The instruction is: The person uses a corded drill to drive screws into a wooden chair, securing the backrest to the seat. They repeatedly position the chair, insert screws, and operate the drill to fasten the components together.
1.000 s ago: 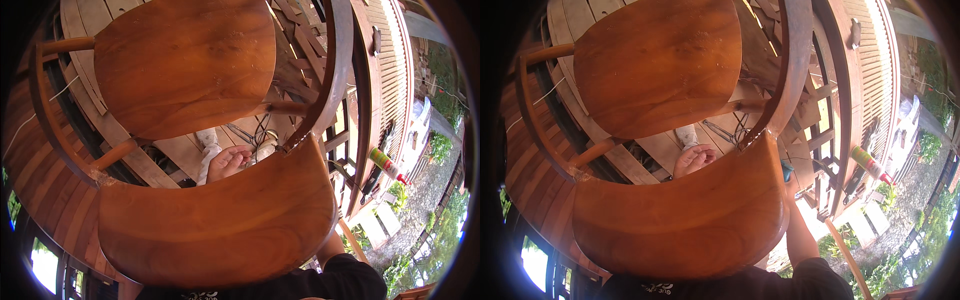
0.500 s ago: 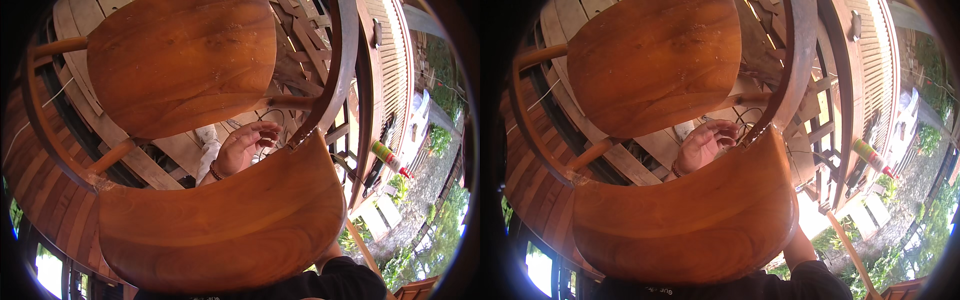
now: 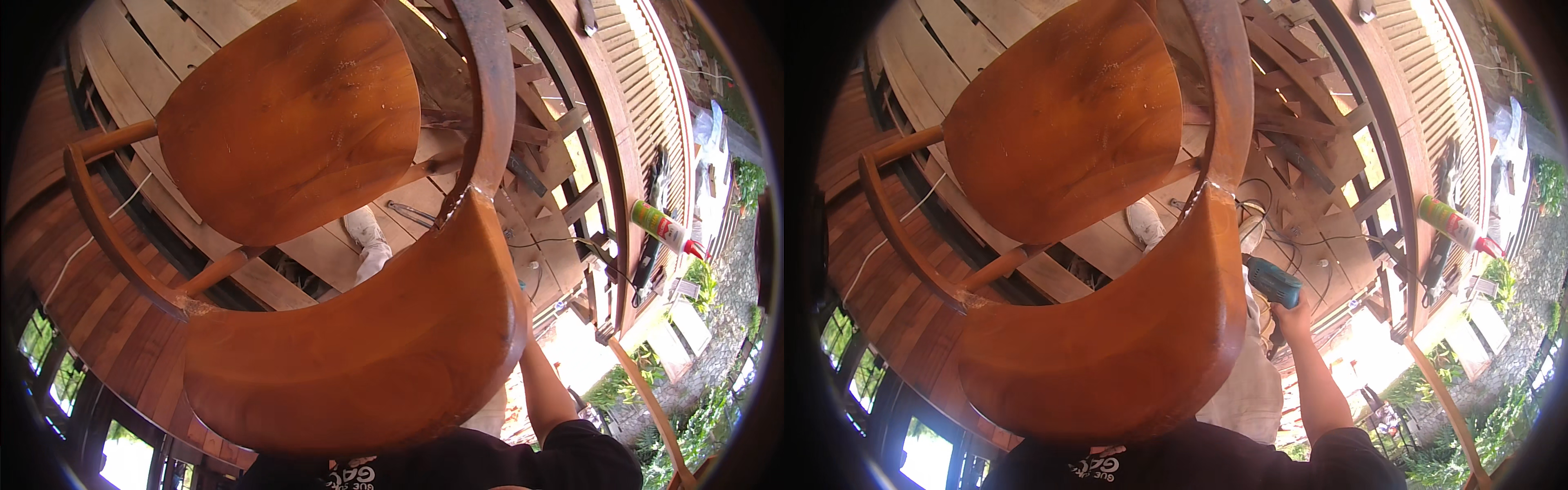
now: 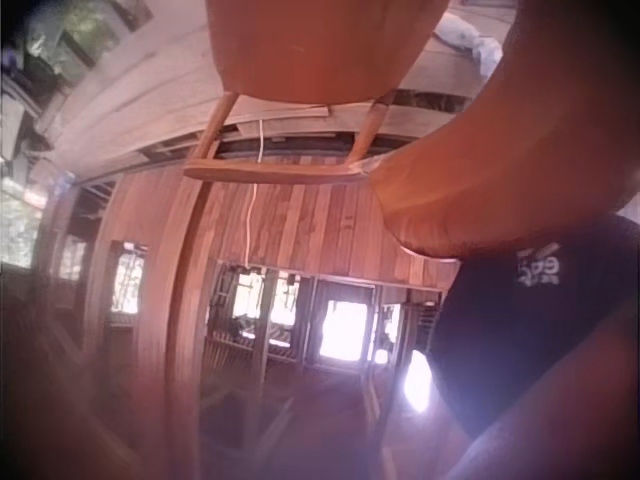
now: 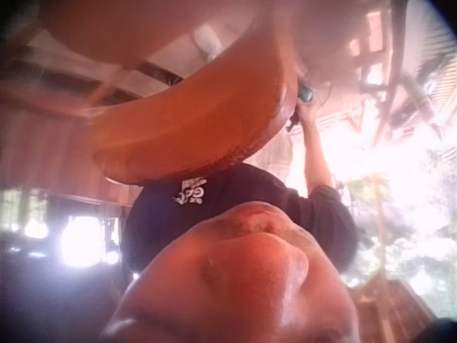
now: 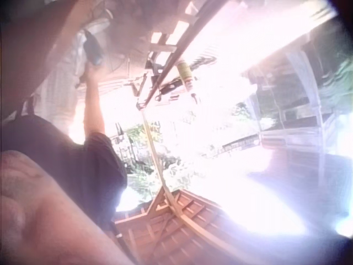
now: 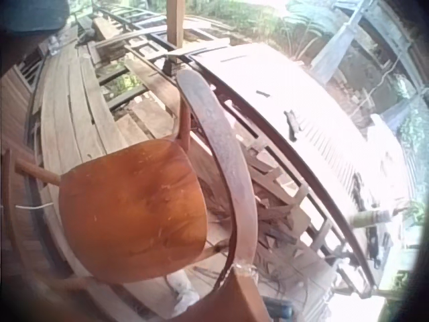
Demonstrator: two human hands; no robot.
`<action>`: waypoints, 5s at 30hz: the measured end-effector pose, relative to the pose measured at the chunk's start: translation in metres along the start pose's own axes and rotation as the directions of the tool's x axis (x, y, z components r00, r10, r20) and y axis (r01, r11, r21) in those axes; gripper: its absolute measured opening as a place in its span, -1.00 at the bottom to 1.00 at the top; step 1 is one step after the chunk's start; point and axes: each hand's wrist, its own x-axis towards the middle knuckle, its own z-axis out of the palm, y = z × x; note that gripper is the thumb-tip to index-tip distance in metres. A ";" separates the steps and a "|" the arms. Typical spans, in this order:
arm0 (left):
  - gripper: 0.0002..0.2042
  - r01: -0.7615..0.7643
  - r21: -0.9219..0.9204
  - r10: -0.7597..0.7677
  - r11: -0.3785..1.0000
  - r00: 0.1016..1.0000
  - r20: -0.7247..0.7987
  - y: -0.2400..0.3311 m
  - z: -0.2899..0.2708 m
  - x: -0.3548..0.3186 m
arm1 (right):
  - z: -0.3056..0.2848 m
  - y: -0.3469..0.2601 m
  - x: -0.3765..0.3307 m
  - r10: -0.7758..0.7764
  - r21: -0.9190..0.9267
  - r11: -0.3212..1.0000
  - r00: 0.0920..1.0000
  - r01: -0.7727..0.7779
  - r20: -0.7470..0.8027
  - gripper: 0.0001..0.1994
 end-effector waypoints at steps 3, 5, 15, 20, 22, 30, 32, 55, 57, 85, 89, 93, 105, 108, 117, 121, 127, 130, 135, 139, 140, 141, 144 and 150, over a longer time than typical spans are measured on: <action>-0.68 -0.056 0.582 0.063 0.811 0.998 0.008 -0.010 0.032 -0.058 | -0.006 0.044 0.008 -0.041 -0.086 0.996 0.999 0.039 -0.023 -0.46; -0.71 -0.167 0.795 0.126 0.583 0.985 0.115 -0.008 0.058 -0.094 | -0.009 0.056 0.005 -0.179 -0.118 0.978 0.980 0.169 -0.081 -0.55; -0.65 -0.497 0.740 0.655 -0.454 0.377 0.655 0.106 0.210 -0.178 | -0.055 0.098 0.023 0.010 -0.136 0.990 0.985 -0.033 -0.171 -0.44; -0.50 -0.043 0.877 0.673 -0.479 0.623 0.398 0.129 0.199 -0.180 | -0.092 0.094 0.046 -0.073 -0.167 0.985 0.978 0.040 -0.195 -0.37; -0.48 0.074 0.932 0.654 -0.355 0.733 0.190 0.120 0.192 -0.181 | -0.093 0.106 0.060 -0.074 -0.113 0.992 0.980 0.054 -0.184 -0.37; -0.54 0.284 0.894 0.632 -0.345 0.775 -0.002 0.117 0.186 -0.161 | -0.094 0.128 0.060 -0.009 0.127 0.991 0.975 0.038 -0.223 -0.54; -0.54 0.311 0.877 0.621 -0.366 0.784 -0.018 0.115 0.182 -0.167 | -0.109 0.078 0.018 0.040 0.198 0.980 0.986 -0.007 -0.162 -0.60; -0.64 0.154 0.918 0.573 -0.366 0.814 0.092 0.116 0.189 -0.155 | -0.038 0.151 0.026 -0.005 0.147 0.988 0.972 0.041 -0.237 -0.52; -0.63 0.160 0.897 0.606 -0.412 0.783 0.140 0.112 0.184 -0.155 | -0.033 0.157 0.031 -0.025 0.116 0.992 0.965 0.057 -0.260 -0.52; -0.78 -0.845 0.489 0.095 0.215 0.516 0.851 0.069 0.309 -0.128 | 0.018 0.128 -0.002 0.231 0.128 0.968 0.965 -0.216 -0.124 -0.43; -0.81 -0.728 0.605 0.012 0.322 0.642 0.766 0.070 0.304 -0.142 | 0.033 0.131 -0.020 0.154 0.224 0.969 0.966 -0.106 -0.207 -0.44; -0.74 -0.851 0.500 -0.279 0.160 0.447 0.850 0.085 0.294 -0.129 | 0.045 0.138 -0.018 0.186 0.200 0.969 0.960 -0.144 -0.210 -0.38; -0.58 0.006 0.909 0.588 -0.418 0.764 0.265 0.121 0.159 -0.184 | 0.033 0.125 0.089 0.042 0.148 0.988 0.999 -0.040 -0.010 -0.44; -0.54 0.077 0.881 0.672 -0.467 0.679 0.297 0.105 0.154 -0.173 | 0.040 0.148 0.159 -0.057 0.138 0.989 0.995 0.045 0.080 -0.47; -0.49 0.196 0.767 0.779 -0.611 0.318 0.540 0.069 0.129 -0.176 | 0.058 0.166 0.357 -0.216 0.066 0.976 0.884 0.207 0.415 -0.42; -0.66 0.303 0.651 0.718 -0.696 0.284 0.635 0.067 0.135 -0.165 | 0.065 0.173 0.380 -0.357 0.266 0.926 0.851 0.268 0.386 -0.49; -0.74 0.214 0.587 0.622 -0.781 0.346 0.702 0.077 0.122 -0.176 | 0.066 0.194 0.380 -0.341 0.115 0.940 0.898 0.321 0.278 -0.53; -0.75 0.098 0.683 0.664 -0.723 0.370 0.650 0.071 0.123 -0.174 | 0.059 0.210 0.373 -0.358 0.030 0.933 0.920 0.358 0.162 -0.55; -0.75 0.048 0.665 0.640 -0.745 0.329 0.694 0.078 0.125 -0.165 | 0.009 0.175 0.380 -0.510 -0.093 0.859 0.822 0.504 -0.253 -0.58; -0.76 0.049 0.679 0.649 -0.732 0.351 0.675 0.077 0.126 -0.175 | -0.032 0.051 0.348 -0.667 -0.117 0.654 0.497 0.747 -0.555 -0.60; -0.76 0.036 0.678 0.644 -0.734 0.355 0.678 0.077 0.126 -0.168 | -0.049 0.015 0.330 -0.668 -0.083 0.592 0.431 0.802 -0.606 -0.60; -0.76 0.023 0.693 0.653 -0.721 0.357 0.668 0.077 0.129 -0.172 | -0.055 -0.028 0.304 -0.672 -0.017 0.533 0.411 0.846 -0.616 -0.60; -0.76 -0.038 0.738 0.678 -0.674 0.367 0.637 0.077 0.123 -0.171 | -0.003 -0.128 0.172 -0.835 0.203 0.070 0.169 0.977 -0.523 -0.64; -0.75 -0.083 0.752 0.674 -0.654 0.388 0.629 0.082 0.128 -0.174 | 0.095 -0.210 0.072 -0.826 0.254 -0.307 -0.125 0.917 -0.549 -0.52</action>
